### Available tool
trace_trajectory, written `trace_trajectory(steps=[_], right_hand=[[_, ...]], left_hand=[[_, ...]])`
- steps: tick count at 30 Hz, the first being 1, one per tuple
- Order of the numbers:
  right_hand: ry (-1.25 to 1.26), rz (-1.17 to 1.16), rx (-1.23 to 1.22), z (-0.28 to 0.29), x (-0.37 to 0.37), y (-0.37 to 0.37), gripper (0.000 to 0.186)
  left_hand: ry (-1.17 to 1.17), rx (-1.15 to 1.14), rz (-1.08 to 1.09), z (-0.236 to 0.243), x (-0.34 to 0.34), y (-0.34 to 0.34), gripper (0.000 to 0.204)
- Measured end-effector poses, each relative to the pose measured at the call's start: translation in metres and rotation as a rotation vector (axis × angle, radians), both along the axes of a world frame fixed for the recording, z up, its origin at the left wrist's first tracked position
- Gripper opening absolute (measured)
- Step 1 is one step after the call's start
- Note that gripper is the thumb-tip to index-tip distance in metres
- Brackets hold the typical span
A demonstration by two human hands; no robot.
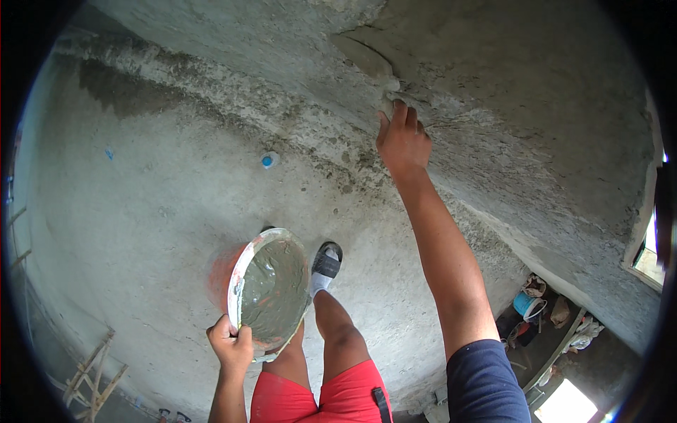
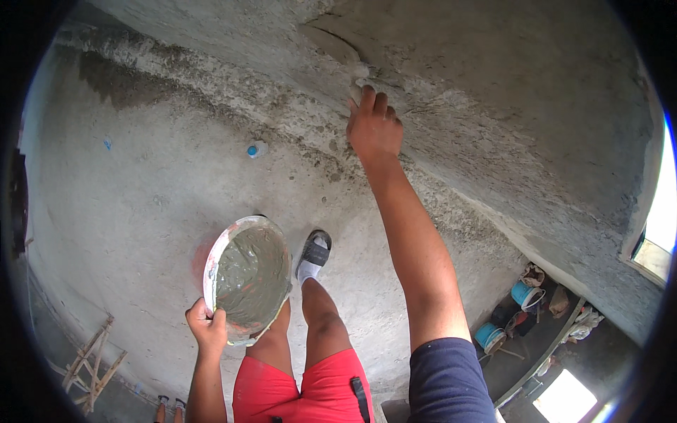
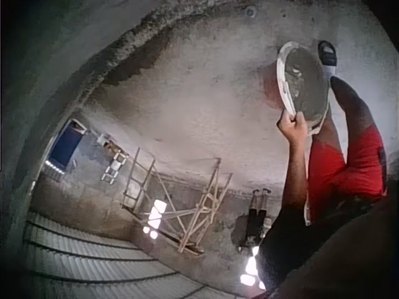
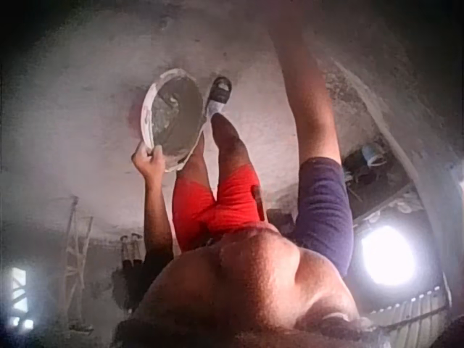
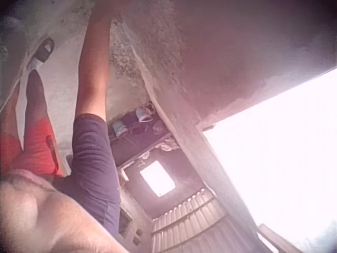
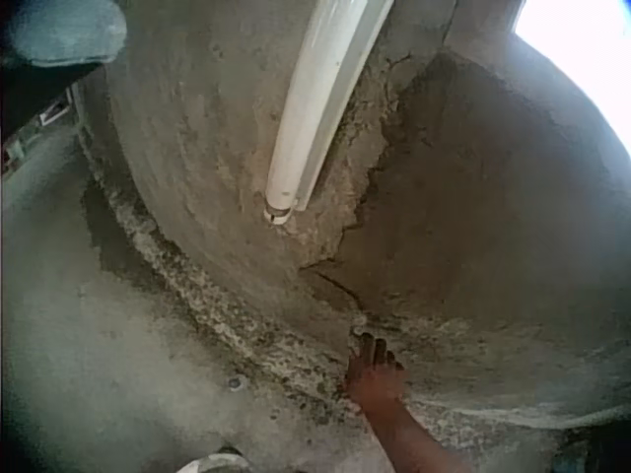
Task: The person scoops mortar from a bucket using a trowel and applies it onto a wall, smoothing it across the surface.
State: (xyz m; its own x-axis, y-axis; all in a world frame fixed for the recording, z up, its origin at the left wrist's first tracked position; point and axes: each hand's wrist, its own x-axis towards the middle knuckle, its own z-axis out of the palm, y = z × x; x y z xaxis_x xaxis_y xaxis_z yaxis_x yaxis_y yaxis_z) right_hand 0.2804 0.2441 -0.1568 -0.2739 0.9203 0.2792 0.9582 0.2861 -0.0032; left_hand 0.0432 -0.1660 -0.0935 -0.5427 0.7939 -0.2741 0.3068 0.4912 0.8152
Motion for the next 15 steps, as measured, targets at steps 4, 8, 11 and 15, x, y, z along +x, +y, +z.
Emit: trace_trajectory(steps=[4,8,11,15], right_hand=[[-0.157,-0.089,-0.15,-0.005,0.037,-0.022,0.041],[-0.172,-0.146,-0.274,0.004,0.067,-0.047,0.041],[-0.002,0.059,-0.143,0.02,0.065,-0.051,0.04],[0.131,0.12,-0.008,0.056,0.015,-0.015,0.037]], left_hand=[[-0.033,0.004,0.023,0.007,0.009,-0.007,0.026],[-0.08,0.017,0.063,0.005,0.008,-0.013,0.027],[-0.064,0.011,0.02,0.011,0.012,-0.013,0.027],[-0.101,-0.013,0.002,0.015,0.014,-0.006,0.025]])
